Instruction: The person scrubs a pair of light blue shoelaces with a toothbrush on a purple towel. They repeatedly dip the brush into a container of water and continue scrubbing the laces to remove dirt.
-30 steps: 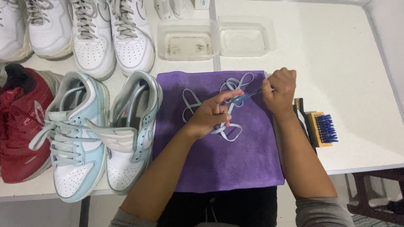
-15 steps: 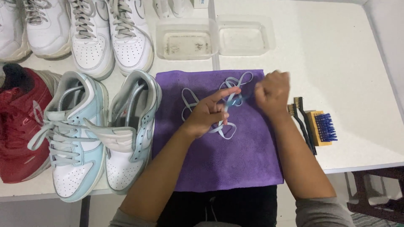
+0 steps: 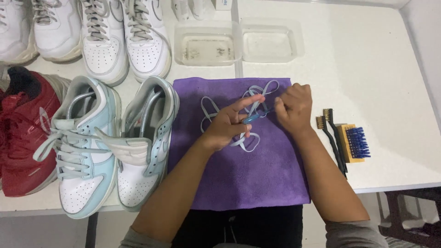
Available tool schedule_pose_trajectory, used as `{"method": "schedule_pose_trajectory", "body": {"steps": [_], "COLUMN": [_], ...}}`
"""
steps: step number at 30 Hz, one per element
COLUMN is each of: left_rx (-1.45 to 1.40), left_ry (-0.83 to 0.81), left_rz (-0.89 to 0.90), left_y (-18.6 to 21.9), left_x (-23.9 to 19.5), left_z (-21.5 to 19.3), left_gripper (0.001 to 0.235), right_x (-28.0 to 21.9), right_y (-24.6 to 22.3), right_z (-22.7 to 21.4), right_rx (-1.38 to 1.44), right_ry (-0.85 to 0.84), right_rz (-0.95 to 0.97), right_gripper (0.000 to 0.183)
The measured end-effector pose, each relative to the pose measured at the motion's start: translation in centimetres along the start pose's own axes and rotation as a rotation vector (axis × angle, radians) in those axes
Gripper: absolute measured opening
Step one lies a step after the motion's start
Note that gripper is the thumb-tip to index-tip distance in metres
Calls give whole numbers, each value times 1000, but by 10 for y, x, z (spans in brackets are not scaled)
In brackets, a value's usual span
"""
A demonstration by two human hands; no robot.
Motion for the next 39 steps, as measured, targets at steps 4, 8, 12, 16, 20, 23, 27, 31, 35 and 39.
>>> {"method": "schedule_pose_trajectory", "body": {"steps": [4, 8, 12, 16, 20, 23, 27, 31, 35, 39], "left_rx": [-70, 18, 34, 66, 84, 85, 99, 82, 65, 59], "left_ry": [8, 21, 15, 15, 24, 35, 10, 29, 19, 4], "left_rz": [7, -3, 22, -6, 14, 16, 18, 29, 15, 18], "left_y": [10, 2, 8, 23, 20, 22, 6, 6, 9, -4], "left_x": [2, 0, 1, -2, -2, -1, 0, -1, -2, 1], "left_z": [3, -1, 0, 9, 7, 3, 2, 0, 4, -1], "left_gripper": [72, 69, 68, 70, 69, 70, 72, 72, 72, 70], "right_x": [-1, -6, -9, -14, -27, -35, -16, -17, -12, -14], "right_y": [26, 19, 45, 38, 66, 87, 35, 59, 38, 57], "right_z": [-7, -1, -12, -5, -3, -2, 9, -3, 3, -4], "right_rx": [-135, -42, -104, 27, 42, 44, 93, -9, 0, -23], "right_ry": [21, 6, 36, 44, 39, 64, -32, 30, 4, 17], "right_rz": [19, -18, 78, 108, 151, 174, 109, 120, 28, 85], "right_gripper": [40, 39, 40, 35, 30, 29, 40, 37, 33, 39]}}
Point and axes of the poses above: each hand's wrist, its own x-axis towards the middle knuckle, its own z-axis out of the palm, y = z × x, the point moved 9 cm from there along x, towards the middle knuckle, and after that the axes turned 2 degrees about -z, right-handed, at the moved point
